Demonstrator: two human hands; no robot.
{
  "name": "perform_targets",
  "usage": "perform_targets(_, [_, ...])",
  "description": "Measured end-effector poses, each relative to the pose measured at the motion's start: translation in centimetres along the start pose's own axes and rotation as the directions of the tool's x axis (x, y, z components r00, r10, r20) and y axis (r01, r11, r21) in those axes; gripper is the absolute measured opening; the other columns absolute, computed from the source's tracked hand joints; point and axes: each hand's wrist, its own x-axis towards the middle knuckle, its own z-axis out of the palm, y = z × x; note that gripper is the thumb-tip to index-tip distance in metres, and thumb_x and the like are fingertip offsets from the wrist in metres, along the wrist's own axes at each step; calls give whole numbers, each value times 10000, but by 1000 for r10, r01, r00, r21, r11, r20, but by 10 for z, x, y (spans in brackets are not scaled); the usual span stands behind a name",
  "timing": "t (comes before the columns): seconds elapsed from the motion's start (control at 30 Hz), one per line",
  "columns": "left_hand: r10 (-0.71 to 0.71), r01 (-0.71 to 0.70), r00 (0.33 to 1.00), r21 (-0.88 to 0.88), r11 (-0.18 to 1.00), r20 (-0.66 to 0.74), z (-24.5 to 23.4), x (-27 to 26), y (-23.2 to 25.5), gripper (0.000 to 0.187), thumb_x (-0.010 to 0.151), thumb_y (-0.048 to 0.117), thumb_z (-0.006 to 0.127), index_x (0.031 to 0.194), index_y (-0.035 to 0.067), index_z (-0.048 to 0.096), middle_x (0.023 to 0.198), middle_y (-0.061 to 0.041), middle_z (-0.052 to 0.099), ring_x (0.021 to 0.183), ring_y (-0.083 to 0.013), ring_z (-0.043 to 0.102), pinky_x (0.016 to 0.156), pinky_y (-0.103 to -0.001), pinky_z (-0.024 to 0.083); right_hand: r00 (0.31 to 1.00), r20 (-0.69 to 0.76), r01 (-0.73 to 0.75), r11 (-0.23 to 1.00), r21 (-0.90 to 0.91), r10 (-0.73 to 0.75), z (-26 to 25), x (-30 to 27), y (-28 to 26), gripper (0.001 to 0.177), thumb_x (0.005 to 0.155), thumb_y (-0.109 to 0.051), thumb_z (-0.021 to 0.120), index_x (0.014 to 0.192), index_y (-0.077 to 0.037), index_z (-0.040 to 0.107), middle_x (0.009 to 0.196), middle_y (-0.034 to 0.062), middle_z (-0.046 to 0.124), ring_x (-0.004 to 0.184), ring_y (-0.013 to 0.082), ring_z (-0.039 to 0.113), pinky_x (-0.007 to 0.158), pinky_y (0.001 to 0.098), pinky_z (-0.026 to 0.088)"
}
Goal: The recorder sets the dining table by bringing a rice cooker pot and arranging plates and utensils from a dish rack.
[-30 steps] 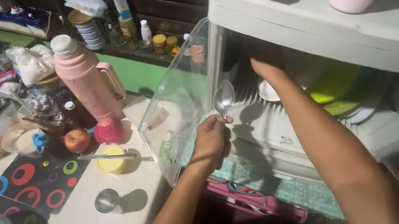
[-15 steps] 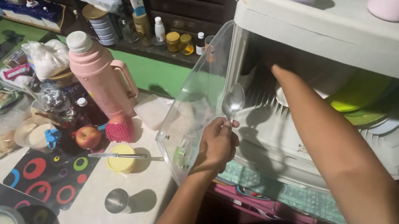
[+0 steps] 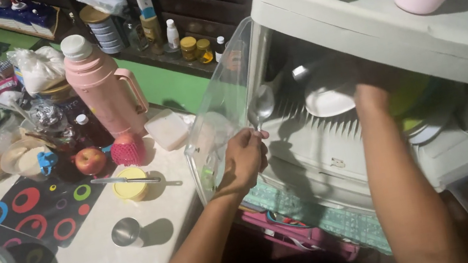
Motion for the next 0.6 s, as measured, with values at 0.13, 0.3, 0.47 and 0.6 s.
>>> perform_targets(0.13, [46, -44, 997, 31, 999, -63, 12, -5, 5, 236, 1030, 157, 486, 1054, -31, 627, 690, -57, 530, 471, -161, 537, 424, -329, 498, 998, -34, -54, 988, 148, 60, 4, -70, -41, 333, 910, -76, 512, 1210, -23, 645, 1136, 114, 668, 868, 154, 694, 666, 325, 635])
perform_targets(0.3, [-126, 126, 992, -4, 992, -26, 34, -10, -2, 213, 1030, 195, 473, 1089, 24, 587, 747, -104, 559, 516, -225, 634, 451, -387, 562, 898, 409, -59, 964, -260, 165, 47, -157, -67, 145, 953, -103, 634, 1032, -7, 710, 806, 80, 746, 534, 87, 605, 471, 243, 516])
perform_targets(0.47, [-205, 205, 979, -8, 979, -19, 42, -29, 11, 196, 1029, 204, 453, 1059, 53, 575, 702, -85, 571, 452, -193, 527, 390, -355, 430, 907, 402, -30, 970, -240, 128, 55, -165, -28, 175, 980, -149, 681, 956, 24, 697, 768, 94, 724, 520, 97, 598, 449, 252, 491])
perform_targets(0.6, [-171, 173, 985, -90, 981, 31, 25, -20, -6, 201, 1037, 220, 456, 1053, 66, 584, 611, -33, 426, 413, -126, 331, 360, -309, 262, 920, 370, 22, 923, -383, 131, 62, -159, -43, 222, 979, -244, 711, 934, -27, 722, 786, 58, 733, 499, 82, 588, 421, 227, 469])
